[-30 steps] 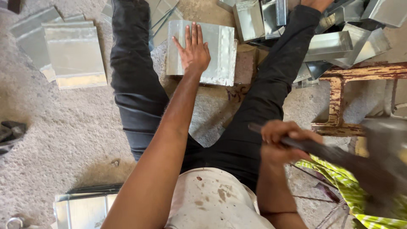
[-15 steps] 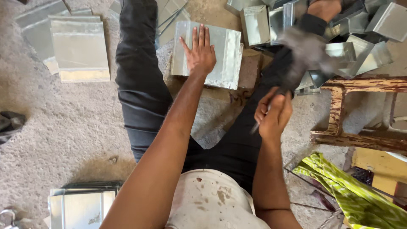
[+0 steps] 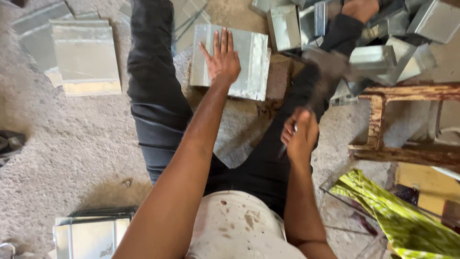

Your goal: The person sits on the floor and uses a hammer to strike the edges of rectangular metal sheets placed on a wooden block. They repeatedly pick up sheets, position them, hammer the edges, and then set them aside.

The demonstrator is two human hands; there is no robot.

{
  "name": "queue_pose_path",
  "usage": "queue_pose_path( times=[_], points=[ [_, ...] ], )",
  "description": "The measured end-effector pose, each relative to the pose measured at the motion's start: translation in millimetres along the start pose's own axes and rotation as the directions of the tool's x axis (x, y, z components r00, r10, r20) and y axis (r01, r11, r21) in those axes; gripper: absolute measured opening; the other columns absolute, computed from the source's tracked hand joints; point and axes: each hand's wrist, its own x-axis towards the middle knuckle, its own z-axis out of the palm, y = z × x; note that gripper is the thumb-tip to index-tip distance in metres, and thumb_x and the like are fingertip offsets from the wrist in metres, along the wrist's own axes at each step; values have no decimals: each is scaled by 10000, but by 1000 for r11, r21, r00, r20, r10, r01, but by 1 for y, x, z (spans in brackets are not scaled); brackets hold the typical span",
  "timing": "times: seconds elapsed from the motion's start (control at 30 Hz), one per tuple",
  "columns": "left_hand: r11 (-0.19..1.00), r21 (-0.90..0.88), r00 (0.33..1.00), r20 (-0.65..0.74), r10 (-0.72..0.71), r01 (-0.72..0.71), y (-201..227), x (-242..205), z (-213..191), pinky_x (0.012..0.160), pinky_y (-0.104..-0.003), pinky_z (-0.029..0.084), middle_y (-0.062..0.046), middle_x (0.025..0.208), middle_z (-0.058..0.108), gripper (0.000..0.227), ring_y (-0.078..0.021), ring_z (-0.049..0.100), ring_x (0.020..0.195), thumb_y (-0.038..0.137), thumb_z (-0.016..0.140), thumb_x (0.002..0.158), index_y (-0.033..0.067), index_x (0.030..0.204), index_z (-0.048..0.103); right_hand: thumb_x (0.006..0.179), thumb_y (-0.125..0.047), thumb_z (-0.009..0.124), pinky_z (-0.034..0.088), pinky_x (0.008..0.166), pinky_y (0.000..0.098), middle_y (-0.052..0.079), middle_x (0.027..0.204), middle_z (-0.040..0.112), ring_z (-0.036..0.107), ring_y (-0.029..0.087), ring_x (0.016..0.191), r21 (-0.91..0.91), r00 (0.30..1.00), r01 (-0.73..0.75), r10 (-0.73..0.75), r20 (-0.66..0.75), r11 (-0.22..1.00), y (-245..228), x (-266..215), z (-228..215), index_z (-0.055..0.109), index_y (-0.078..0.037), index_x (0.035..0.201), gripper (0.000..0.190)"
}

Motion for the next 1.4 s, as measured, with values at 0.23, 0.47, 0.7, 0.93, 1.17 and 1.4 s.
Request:
queue_pose_path(
  times=[0.23,0.47,0.7,0.93,1.17,1.4],
  points=[
    [998,56,1000,21,18,-19,12,7,7,1224,-694,-15,-3,1742,-25,645,-236,-8,1596,350,253,1099,128,1671,55,1145,-353,520,427,542,209,-24,748,561,555,62,618,-575,947,320,-227,229,753,62,-5,13,541,-75,1181,281],
    [1000,-1,997,-75,27,-27,-5,-5,5,1242,-717,12,4,1756,42,618,-244,31,1621,331,283,1128,137,1685,101,1047,-233,618,359,454,227,-2,799,519,438,59,557,-297,965,-51,123,231,953,31,-17,24,379,-159,1380,416],
    [998,1,997,47,62,-62,0,-45,32,1262,-736,11,-33,1768,88,610,-276,70,1620,338,299,1152,156,1708,129,1180,-253,579,364,451,230,90,871,596,439,91,482,-118,904,424,-411,121,898,-37,-58,2,246,-275,1523,478],
    [997,-9,995,-76,70,-71,-7,-28,17,1238,-723,16,-14,1746,81,626,-259,48,1607,331,345,1111,153,1673,135,1175,-225,586,438,542,252,35,854,543,513,111,628,-201,893,448,-426,143,871,96,26,14,300,-251,1495,430],
    [997,9,989,-124,77,-76,-7,-27,23,1238,-728,12,-14,1751,88,653,-258,47,1611,320,380,1100,145,1685,149,1165,-211,507,327,464,228,7,786,489,399,53,549,-79,964,212,-195,181,974,32,33,17,352,-153,1517,389],
    [998,16,993,-103,61,-60,-5,-21,27,1216,-721,14,-3,1743,83,669,-254,70,1600,341,382,1058,161,1662,158,1251,-227,499,502,767,325,158,1091,585,620,194,936,-585,818,561,-501,283,585,90,82,21,327,-161,1487,299]
  ],
)
